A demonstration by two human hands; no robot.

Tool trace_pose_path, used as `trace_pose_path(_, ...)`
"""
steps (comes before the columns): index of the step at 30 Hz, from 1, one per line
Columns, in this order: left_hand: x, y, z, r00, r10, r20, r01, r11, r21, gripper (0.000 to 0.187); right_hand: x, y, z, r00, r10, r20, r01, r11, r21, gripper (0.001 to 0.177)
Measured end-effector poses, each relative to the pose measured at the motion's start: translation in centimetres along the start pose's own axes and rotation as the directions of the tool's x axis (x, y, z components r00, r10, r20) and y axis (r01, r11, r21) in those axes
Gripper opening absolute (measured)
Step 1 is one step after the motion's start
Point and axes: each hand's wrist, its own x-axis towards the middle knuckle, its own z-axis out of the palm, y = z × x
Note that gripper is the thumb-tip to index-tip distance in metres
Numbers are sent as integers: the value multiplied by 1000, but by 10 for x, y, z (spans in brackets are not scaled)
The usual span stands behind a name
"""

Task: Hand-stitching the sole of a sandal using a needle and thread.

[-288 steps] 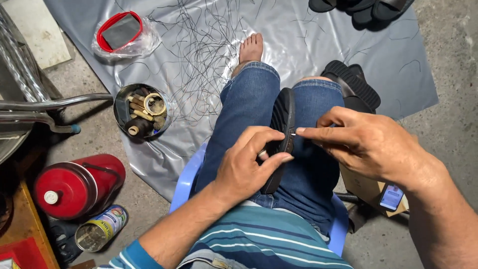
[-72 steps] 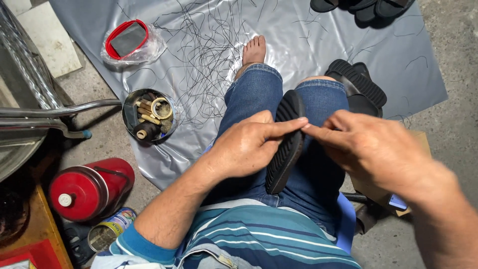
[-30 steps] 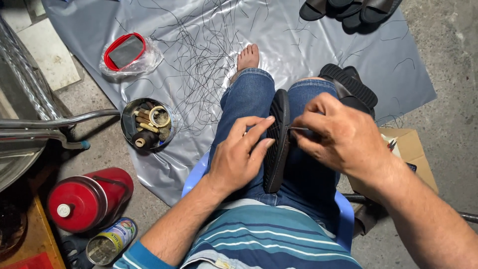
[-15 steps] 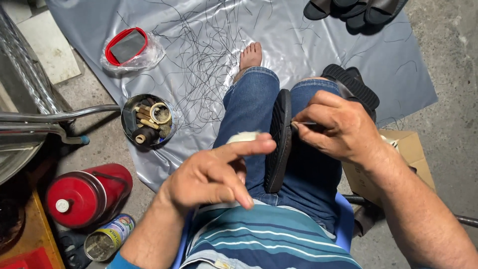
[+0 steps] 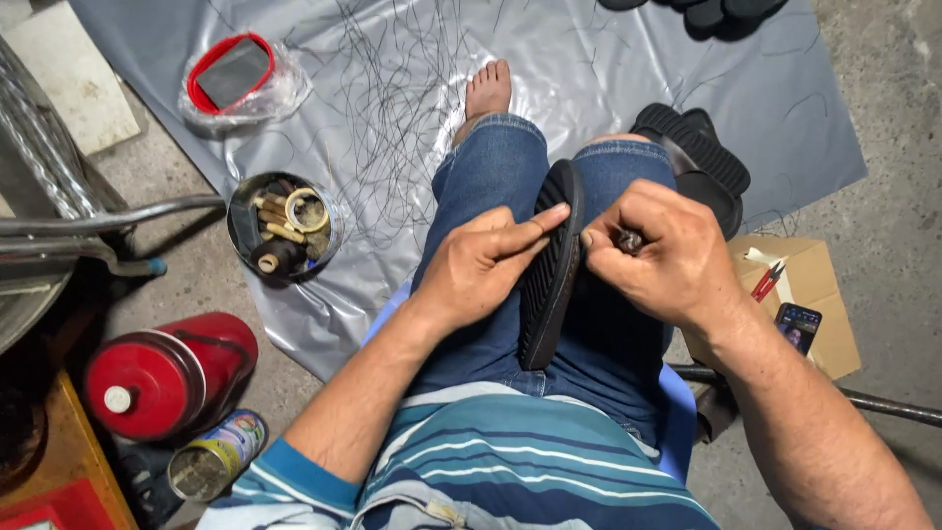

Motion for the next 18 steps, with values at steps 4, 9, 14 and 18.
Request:
trace_pose_path(4,1,2,-8,999,-26,27,26,1000,-3,35,3,3,-2,1000,24,5,-24,999,-39,10)
trace_pose_path(9,-5,10,-52,902,-374,218,418,882,-218,22,-2,-8,-37,979,113,169,-104,993,-61,16)
trace_pose_path(14,-25,-42,-75,826,-350,-441,555,639,532,32,-12,-16,-52,942,-21,334,31,999,-24,34)
trace_pose_path(18,-10,-2,-54,965,51,-259,104,829,550,25,-18,-8,-45,940,-20,339,110,962,-248,48)
